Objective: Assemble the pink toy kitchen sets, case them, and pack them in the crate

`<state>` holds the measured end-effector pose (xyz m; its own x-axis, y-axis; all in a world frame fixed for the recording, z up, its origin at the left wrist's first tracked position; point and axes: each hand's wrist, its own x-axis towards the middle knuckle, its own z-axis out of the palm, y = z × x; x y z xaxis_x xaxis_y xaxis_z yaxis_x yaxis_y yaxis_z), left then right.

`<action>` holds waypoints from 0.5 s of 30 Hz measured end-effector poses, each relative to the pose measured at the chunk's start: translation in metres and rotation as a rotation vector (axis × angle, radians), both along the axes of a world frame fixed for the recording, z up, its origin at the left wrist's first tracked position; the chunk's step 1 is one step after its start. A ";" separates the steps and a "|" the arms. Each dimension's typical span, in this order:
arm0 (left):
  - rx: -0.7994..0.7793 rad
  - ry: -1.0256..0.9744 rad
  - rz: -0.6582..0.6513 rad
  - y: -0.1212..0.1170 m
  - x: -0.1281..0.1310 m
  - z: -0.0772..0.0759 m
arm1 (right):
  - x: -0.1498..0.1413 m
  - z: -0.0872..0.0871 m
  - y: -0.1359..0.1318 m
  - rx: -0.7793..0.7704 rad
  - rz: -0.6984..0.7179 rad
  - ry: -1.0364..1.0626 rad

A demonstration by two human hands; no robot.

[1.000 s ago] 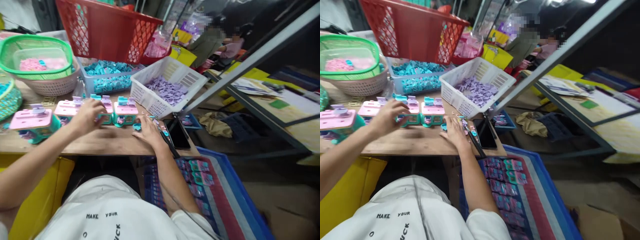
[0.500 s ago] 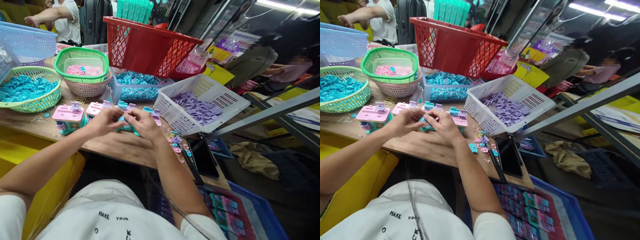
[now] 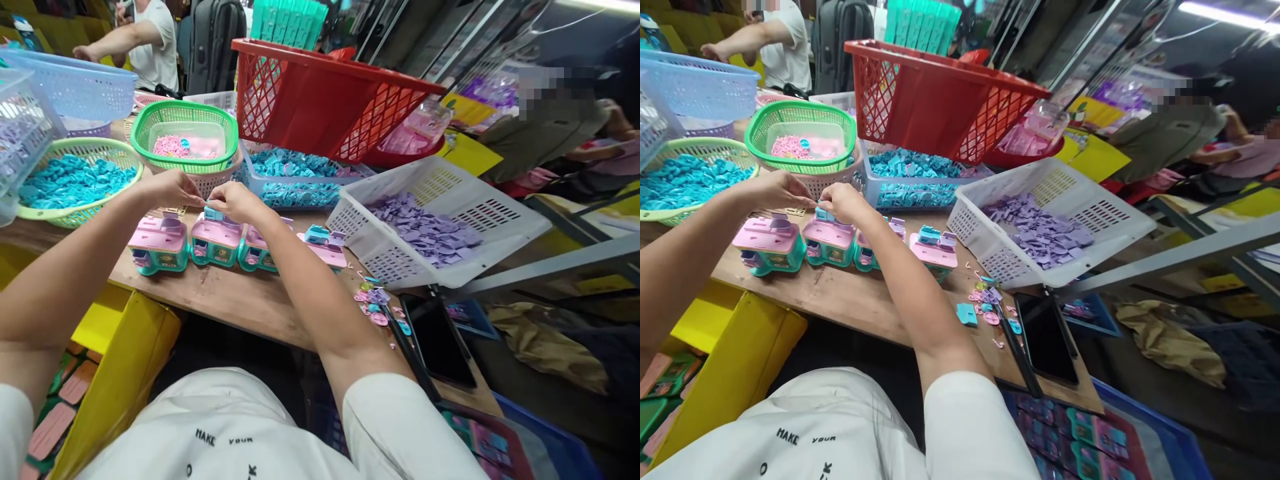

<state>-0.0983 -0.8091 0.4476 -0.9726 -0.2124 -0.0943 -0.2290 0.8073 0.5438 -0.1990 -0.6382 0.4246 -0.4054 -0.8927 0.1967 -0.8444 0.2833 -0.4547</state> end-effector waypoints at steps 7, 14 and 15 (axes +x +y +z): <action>0.111 -0.117 -0.034 -0.002 -0.015 -0.008 | 0.003 -0.009 0.004 -0.016 -0.053 -0.018; 0.295 -0.206 -0.036 -0.002 -0.015 -0.005 | 0.016 -0.011 0.012 -0.027 -0.129 0.016; 0.302 -0.227 -0.036 -0.002 -0.016 -0.005 | 0.018 -0.011 0.014 -0.021 -0.132 0.033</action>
<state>-0.1139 -0.8107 0.4421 -0.9262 -0.1082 -0.3612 -0.3454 0.6277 0.6976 -0.1810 -0.6242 0.4135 -0.5121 -0.8276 0.2300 -0.8149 0.3834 -0.4347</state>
